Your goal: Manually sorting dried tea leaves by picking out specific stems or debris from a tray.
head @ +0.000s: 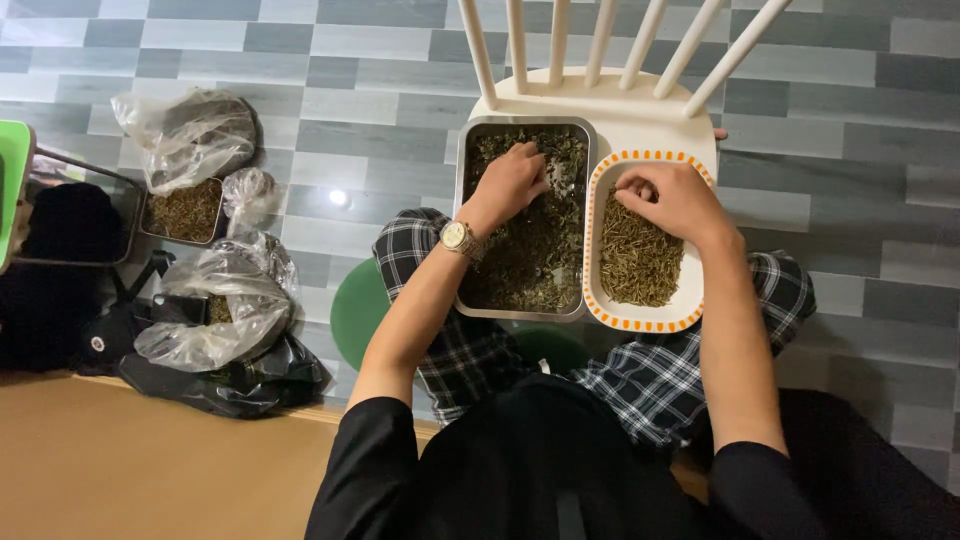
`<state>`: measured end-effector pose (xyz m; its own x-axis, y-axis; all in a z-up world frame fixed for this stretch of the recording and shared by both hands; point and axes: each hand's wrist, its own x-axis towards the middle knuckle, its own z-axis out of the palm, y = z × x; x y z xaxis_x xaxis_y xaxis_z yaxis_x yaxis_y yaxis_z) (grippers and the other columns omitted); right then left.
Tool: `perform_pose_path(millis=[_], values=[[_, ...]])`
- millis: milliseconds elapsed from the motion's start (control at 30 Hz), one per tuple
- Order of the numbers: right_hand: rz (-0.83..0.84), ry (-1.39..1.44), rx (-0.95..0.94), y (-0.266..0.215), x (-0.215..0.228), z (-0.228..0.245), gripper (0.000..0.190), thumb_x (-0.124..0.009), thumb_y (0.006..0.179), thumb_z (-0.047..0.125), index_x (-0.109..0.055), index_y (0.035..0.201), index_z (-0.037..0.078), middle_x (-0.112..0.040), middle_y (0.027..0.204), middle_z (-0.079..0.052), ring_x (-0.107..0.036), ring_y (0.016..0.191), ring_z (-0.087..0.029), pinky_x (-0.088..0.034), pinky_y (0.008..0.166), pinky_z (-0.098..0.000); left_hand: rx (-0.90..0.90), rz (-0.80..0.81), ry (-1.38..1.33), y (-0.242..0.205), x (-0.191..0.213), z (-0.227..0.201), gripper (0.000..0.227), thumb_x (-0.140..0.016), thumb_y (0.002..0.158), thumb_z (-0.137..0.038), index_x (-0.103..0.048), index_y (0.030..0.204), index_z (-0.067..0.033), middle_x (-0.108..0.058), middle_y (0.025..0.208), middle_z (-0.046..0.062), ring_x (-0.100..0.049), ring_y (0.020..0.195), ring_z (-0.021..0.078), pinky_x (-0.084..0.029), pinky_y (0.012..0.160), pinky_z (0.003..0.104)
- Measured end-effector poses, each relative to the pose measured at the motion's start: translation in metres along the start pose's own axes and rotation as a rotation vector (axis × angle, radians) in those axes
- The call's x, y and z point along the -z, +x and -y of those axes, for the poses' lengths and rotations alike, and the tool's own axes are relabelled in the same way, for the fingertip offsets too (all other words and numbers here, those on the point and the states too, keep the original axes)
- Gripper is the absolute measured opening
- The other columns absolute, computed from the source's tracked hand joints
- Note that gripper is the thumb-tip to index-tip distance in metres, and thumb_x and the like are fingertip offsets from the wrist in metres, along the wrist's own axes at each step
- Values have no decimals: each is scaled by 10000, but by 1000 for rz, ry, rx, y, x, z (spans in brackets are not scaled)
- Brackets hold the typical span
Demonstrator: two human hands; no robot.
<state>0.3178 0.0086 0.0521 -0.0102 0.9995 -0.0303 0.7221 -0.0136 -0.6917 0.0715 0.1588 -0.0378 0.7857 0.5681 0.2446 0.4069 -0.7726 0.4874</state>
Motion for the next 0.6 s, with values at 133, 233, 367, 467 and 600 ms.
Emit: perform_pose_path(millis=[133, 233, 367, 467, 600], values=[[-49, -7, -17, 1, 0, 6, 223, -775, 910, 181, -777, 1093, 53, -734, 817, -81, -648, 696, -144, -539, 688, -320, 13, 25, -18, -1, -3, 1, 170, -766, 841, -154, -641, 843, -39, -593, 966, 120, -591, 1003, 349, -528, 851, 459], [-70, -14, 26, 1, -1, 4, 203, -769, 912, 186, -775, 1070, 59, -734, 826, -69, -647, 699, -124, -533, 682, -310, 1, 28, -40, -2, -13, 12, 96, -723, 878, -108, -652, 866, -45, -597, 979, 113, -592, 1008, 344, -530, 866, 452], [-92, -28, 6, 0, -2, 1, 193, -779, 924, 196, -778, 1065, 65, -717, 789, -85, -628, 679, -148, -525, 676, -327, 2, 3, -55, -3, -12, 12, 107, -700, 940, -113, -655, 871, -45, -594, 984, 115, -594, 1020, 343, -525, 877, 454], [-123, -61, 53, 1, -2, -3, 182, -784, 925, 201, -780, 1050, 69, -730, 822, -70, -636, 705, -144, -530, 695, -327, -13, 19, -10, -2, -8, 7, 109, -704, 891, -121, -647, 875, -31, -593, 985, 126, -592, 1014, 352, -523, 867, 458], [-123, -52, 53, 0, -3, -3, 185, -777, 934, 202, -774, 1056, 63, -729, 831, -69, -642, 710, -140, -533, 699, -331, -34, -4, 68, -2, -16, 9, 140, -696, 894, -122, -620, 885, -5, -581, 1008, 147, -588, 1013, 358, -525, 870, 459]])
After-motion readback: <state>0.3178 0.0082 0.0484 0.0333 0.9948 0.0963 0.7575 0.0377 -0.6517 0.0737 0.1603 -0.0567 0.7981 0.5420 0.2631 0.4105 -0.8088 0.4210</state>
